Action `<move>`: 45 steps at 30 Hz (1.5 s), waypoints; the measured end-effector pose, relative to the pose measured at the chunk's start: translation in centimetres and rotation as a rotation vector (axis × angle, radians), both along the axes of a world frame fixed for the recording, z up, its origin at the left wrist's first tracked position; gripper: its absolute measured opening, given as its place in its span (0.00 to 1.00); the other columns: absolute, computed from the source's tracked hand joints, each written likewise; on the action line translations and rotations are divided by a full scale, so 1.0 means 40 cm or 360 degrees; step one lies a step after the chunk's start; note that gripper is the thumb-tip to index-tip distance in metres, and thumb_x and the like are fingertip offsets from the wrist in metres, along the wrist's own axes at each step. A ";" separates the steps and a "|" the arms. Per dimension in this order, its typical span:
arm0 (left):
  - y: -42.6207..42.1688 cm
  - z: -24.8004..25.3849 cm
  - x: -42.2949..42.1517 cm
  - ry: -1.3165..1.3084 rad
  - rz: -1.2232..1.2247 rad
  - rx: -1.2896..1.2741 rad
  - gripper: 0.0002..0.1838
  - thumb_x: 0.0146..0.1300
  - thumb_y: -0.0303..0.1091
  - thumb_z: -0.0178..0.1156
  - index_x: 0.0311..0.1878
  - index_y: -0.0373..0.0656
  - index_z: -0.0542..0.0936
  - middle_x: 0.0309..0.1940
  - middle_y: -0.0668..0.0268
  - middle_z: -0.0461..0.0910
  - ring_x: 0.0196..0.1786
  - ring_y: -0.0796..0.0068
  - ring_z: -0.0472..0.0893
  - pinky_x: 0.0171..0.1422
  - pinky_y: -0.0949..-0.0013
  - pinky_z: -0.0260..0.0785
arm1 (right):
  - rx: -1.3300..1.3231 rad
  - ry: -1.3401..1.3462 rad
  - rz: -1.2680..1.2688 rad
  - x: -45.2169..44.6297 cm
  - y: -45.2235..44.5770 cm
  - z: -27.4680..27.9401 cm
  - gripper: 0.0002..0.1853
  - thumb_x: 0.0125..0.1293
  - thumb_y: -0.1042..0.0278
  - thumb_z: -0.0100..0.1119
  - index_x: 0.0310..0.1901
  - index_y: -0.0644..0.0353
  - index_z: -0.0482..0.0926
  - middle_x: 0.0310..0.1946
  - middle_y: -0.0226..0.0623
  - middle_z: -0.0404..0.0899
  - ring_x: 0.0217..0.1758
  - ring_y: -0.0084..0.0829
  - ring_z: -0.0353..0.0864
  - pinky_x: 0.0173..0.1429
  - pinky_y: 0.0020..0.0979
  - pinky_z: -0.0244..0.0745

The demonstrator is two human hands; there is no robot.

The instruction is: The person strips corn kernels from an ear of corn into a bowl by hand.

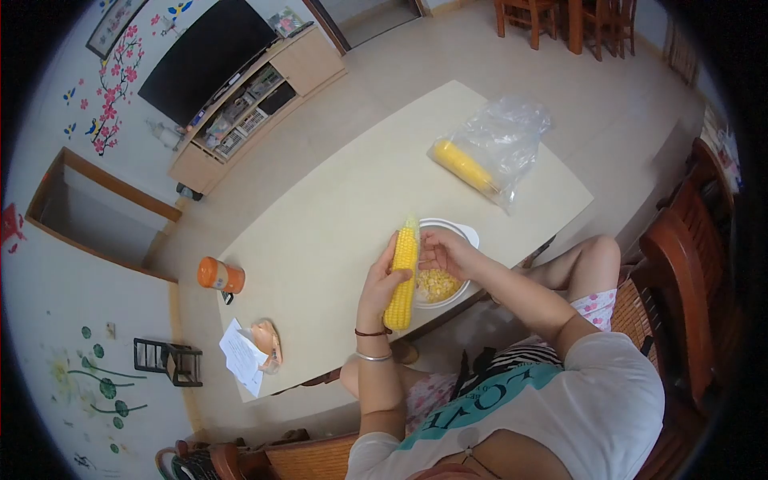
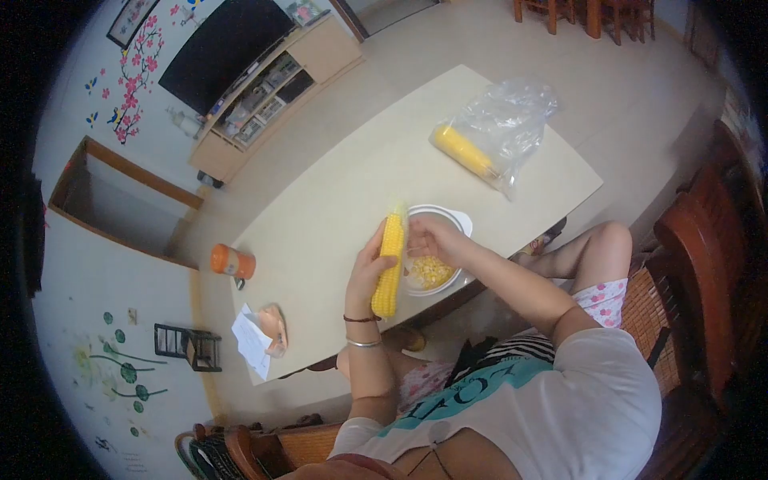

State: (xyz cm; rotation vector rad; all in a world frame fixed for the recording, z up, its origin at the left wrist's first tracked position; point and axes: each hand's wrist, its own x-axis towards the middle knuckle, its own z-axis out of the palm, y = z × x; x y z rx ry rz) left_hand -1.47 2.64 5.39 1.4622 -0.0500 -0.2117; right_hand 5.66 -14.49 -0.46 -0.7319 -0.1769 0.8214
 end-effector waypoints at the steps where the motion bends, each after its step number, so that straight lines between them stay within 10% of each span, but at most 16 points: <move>1: -0.001 0.002 -0.001 0.0023 -0.0026 0.0024 0.40 0.52 0.20 0.51 0.73 0.37 0.55 0.62 0.61 0.68 0.57 0.73 0.71 0.54 0.73 0.69 | 0.0088 -0.0021 0.0044 0.001 -0.006 0.008 0.18 0.67 0.68 0.43 0.57 0.62 0.69 0.45 0.34 0.78 0.45 0.25 0.80 0.46 0.30 0.79; 34: -0.002 -0.050 0.014 -0.0110 -0.0072 0.0561 0.41 0.52 0.22 0.57 0.72 0.38 0.57 0.58 0.58 0.71 0.58 0.69 0.72 0.61 0.71 0.66 | -0.0035 0.0045 0.0147 0.031 -0.013 -0.034 0.17 0.69 0.63 0.49 0.56 0.59 0.70 0.51 0.38 0.75 0.50 0.33 0.79 0.53 0.43 0.78; 42: 0.002 0.045 -0.052 -0.0164 0.0307 0.1211 0.31 0.57 0.27 0.61 0.67 0.40 0.67 0.50 0.58 0.72 0.53 0.67 0.73 0.56 0.68 0.69 | -0.0490 0.0010 0.0200 0.028 0.006 0.011 0.18 0.72 0.57 0.46 0.56 0.59 0.67 0.46 0.37 0.77 0.46 0.32 0.82 0.43 0.40 0.83; 45: 0.067 0.052 -0.193 -0.0475 0.0997 0.1369 0.27 0.59 0.28 0.61 0.64 0.41 0.70 0.49 0.59 0.72 0.49 0.67 0.74 0.53 0.67 0.70 | -0.0558 0.0021 0.0194 0.029 0.005 0.013 0.18 0.72 0.57 0.46 0.57 0.60 0.66 0.47 0.38 0.77 0.45 0.34 0.83 0.42 0.42 0.84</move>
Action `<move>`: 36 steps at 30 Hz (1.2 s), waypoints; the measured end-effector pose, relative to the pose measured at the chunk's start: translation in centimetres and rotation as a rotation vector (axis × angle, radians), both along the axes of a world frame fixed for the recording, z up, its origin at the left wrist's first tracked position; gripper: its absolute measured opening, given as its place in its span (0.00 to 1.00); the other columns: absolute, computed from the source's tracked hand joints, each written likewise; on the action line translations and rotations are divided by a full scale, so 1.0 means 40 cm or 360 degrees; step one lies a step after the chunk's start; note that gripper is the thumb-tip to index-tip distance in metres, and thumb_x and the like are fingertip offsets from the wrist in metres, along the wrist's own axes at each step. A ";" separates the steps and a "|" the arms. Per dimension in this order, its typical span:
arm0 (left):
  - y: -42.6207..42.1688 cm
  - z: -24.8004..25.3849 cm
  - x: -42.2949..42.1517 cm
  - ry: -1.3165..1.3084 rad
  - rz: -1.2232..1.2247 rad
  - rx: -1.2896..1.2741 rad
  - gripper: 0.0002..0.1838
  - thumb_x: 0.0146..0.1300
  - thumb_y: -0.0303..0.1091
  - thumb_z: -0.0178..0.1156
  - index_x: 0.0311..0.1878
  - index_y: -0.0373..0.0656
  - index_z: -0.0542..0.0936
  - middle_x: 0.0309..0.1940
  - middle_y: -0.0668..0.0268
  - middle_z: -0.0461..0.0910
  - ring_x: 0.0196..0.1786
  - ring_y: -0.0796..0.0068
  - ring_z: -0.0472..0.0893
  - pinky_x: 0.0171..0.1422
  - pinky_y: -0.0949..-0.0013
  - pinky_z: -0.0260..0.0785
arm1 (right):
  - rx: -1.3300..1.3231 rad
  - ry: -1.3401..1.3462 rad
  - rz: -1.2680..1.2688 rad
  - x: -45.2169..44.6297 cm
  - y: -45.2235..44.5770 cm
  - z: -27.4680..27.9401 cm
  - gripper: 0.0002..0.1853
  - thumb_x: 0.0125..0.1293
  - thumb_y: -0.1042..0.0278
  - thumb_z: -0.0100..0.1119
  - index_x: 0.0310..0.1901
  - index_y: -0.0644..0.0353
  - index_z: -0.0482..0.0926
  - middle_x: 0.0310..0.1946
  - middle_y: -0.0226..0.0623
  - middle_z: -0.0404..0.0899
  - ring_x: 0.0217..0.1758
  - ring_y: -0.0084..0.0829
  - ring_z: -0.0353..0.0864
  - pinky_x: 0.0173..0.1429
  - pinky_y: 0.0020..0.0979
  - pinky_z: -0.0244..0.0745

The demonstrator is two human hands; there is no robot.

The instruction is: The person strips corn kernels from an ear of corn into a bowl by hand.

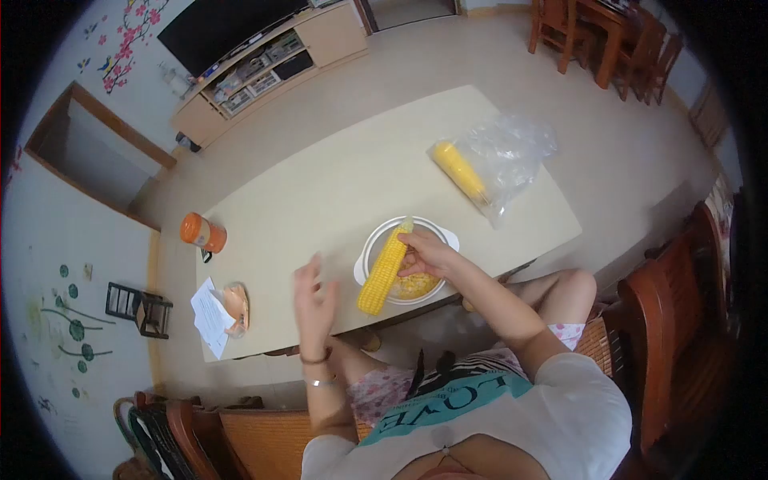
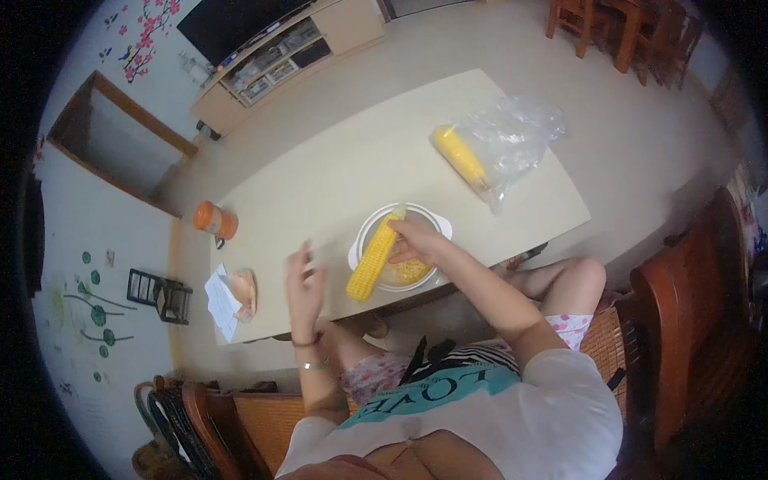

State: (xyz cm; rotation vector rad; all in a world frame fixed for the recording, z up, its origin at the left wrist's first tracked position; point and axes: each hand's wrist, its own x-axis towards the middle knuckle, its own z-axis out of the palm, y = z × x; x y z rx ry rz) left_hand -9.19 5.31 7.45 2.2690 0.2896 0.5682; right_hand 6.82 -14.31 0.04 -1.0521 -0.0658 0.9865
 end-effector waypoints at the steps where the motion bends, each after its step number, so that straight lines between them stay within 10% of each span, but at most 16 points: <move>1: 0.026 -0.025 -0.056 -0.0172 0.0180 -0.0032 0.27 0.59 0.29 0.61 0.63 0.40 0.70 0.49 0.57 0.71 0.48 0.66 0.74 0.50 0.66 0.70 | 0.0010 -0.0002 0.0000 0.004 0.002 -0.002 0.19 0.72 0.57 0.46 0.57 0.60 0.66 0.47 0.38 0.76 0.45 0.34 0.83 0.42 0.43 0.84; 5: -0.002 -0.144 -0.293 -0.0431 0.1080 -0.0527 0.16 0.64 0.29 0.56 0.53 0.33 0.68 0.44 0.61 0.68 0.46 0.73 0.69 0.53 0.69 0.66 | 0.0039 0.0069 -0.0004 0.004 0.005 -0.015 0.18 0.72 0.56 0.46 0.57 0.59 0.65 0.47 0.39 0.76 0.44 0.35 0.83 0.42 0.43 0.84; 7: -0.027 -0.273 -0.421 -0.0141 0.1292 -0.0113 0.11 0.67 0.30 0.53 0.46 0.35 0.66 0.40 0.63 0.65 0.44 0.73 0.67 0.53 0.69 0.63 | 0.0055 0.0082 0.0005 0.005 0.003 -0.006 0.19 0.72 0.56 0.46 0.57 0.59 0.64 0.48 0.39 0.75 0.45 0.35 0.83 0.42 0.43 0.84; 9: -0.096 -0.364 -0.506 -0.0202 0.1187 -0.0724 0.11 0.68 0.33 0.52 0.43 0.37 0.64 0.38 0.64 0.63 0.42 0.72 0.64 0.53 0.69 0.60 | 0.0084 0.0117 0.0008 0.006 0.004 -0.008 0.19 0.72 0.56 0.46 0.57 0.59 0.63 0.48 0.40 0.74 0.45 0.37 0.83 0.43 0.45 0.84; 36: -0.170 -0.387 -0.563 -0.0024 0.1114 -0.0716 0.15 0.55 0.26 0.66 0.39 0.39 0.67 0.35 0.68 0.64 0.39 0.76 0.64 0.45 0.72 0.60 | 0.0108 0.0099 -0.0005 0.001 0.002 -0.007 0.23 0.71 0.55 0.49 0.60 0.60 0.60 0.52 0.41 0.71 0.49 0.39 0.80 0.47 0.47 0.81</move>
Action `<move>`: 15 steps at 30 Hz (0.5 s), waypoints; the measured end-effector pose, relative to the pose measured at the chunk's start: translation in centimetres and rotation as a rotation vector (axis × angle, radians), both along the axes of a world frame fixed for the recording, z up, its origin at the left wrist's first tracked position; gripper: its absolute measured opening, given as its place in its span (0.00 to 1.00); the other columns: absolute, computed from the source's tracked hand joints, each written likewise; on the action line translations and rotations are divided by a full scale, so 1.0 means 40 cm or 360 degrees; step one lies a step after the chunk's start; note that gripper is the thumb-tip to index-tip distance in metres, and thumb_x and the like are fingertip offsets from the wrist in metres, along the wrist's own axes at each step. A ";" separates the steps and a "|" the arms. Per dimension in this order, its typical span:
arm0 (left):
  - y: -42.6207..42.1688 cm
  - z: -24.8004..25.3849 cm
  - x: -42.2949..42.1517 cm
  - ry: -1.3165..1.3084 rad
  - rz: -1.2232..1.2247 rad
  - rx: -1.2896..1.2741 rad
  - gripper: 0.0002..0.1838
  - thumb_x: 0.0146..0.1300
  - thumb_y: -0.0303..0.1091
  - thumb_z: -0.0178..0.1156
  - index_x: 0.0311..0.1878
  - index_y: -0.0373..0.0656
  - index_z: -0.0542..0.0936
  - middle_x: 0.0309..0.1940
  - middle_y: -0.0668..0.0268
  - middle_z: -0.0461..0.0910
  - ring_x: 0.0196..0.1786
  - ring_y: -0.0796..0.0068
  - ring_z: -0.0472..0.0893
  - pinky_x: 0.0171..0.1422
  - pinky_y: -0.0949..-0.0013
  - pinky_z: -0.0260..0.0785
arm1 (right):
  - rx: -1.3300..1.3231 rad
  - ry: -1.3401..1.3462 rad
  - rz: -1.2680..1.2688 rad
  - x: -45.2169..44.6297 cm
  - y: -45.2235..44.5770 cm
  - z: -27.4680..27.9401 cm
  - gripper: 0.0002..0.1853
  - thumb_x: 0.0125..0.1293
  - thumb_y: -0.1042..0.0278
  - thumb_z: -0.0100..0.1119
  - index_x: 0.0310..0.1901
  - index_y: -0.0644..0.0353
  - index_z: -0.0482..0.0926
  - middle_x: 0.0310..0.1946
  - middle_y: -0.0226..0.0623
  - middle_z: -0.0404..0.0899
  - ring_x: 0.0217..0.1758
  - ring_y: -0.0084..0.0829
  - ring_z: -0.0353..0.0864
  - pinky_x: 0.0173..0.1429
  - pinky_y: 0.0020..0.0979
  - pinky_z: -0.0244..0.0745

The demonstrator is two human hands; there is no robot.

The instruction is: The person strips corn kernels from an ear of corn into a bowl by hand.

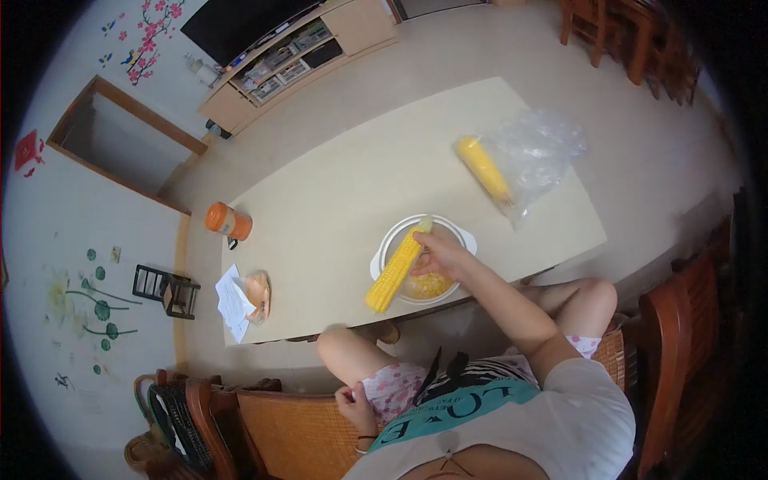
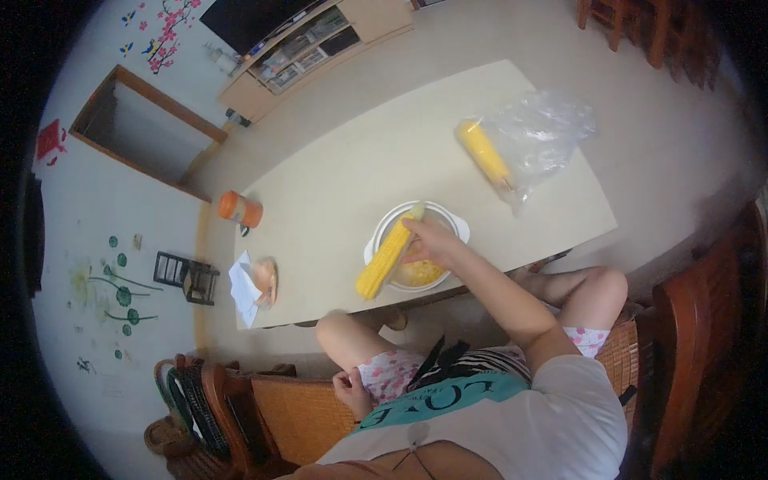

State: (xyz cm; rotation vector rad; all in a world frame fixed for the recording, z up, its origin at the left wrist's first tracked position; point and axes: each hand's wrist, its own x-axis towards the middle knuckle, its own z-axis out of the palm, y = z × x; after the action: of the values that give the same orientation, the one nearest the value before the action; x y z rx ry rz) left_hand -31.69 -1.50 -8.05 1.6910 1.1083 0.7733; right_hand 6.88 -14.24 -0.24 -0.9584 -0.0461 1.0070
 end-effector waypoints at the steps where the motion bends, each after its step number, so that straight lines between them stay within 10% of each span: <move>1: 0.001 -0.011 -0.024 0.0133 -0.0026 -0.0063 0.16 0.55 0.26 0.66 0.40 0.39 0.67 0.36 0.68 0.64 0.39 0.76 0.64 0.46 0.72 0.60 | -0.0016 0.0011 -0.0049 -0.004 0.005 -0.001 0.21 0.71 0.55 0.49 0.58 0.59 0.62 0.50 0.39 0.73 0.47 0.37 0.81 0.45 0.46 0.81; 7: -0.011 0.070 0.085 -0.0063 0.0105 0.0512 0.11 0.57 0.27 0.65 0.35 0.37 0.71 0.30 0.68 0.67 0.35 0.77 0.66 0.42 0.74 0.62 | 0.0071 0.0026 0.0023 0.007 0.003 -0.021 0.21 0.71 0.57 0.49 0.59 0.60 0.62 0.51 0.40 0.73 0.47 0.38 0.81 0.46 0.46 0.81; 12: -0.063 0.081 0.020 0.0143 0.0098 -0.0142 0.11 0.56 0.28 0.65 0.31 0.37 0.71 0.30 0.66 0.67 0.36 0.74 0.66 0.45 0.73 0.62 | 0.0007 -0.0043 0.0089 0.003 0.001 -0.002 0.25 0.71 0.54 0.48 0.62 0.60 0.59 0.57 0.43 0.68 0.55 0.41 0.76 0.52 0.47 0.79; 15: -0.012 0.050 0.010 0.0234 -0.0119 0.0510 0.11 0.59 0.30 0.64 0.31 0.37 0.71 0.32 0.63 0.70 0.36 0.75 0.67 0.42 0.74 0.62 | 0.0025 -0.0027 0.0095 0.002 0.005 -0.004 0.27 0.71 0.52 0.48 0.64 0.58 0.57 0.57 0.43 0.68 0.56 0.41 0.76 0.53 0.47 0.78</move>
State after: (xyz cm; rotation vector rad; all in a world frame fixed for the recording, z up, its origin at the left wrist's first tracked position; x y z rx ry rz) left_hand -31.30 -2.00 -6.03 2.0744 1.0547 0.8225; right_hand 6.96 -14.03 -0.38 -0.9563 -0.0971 1.0522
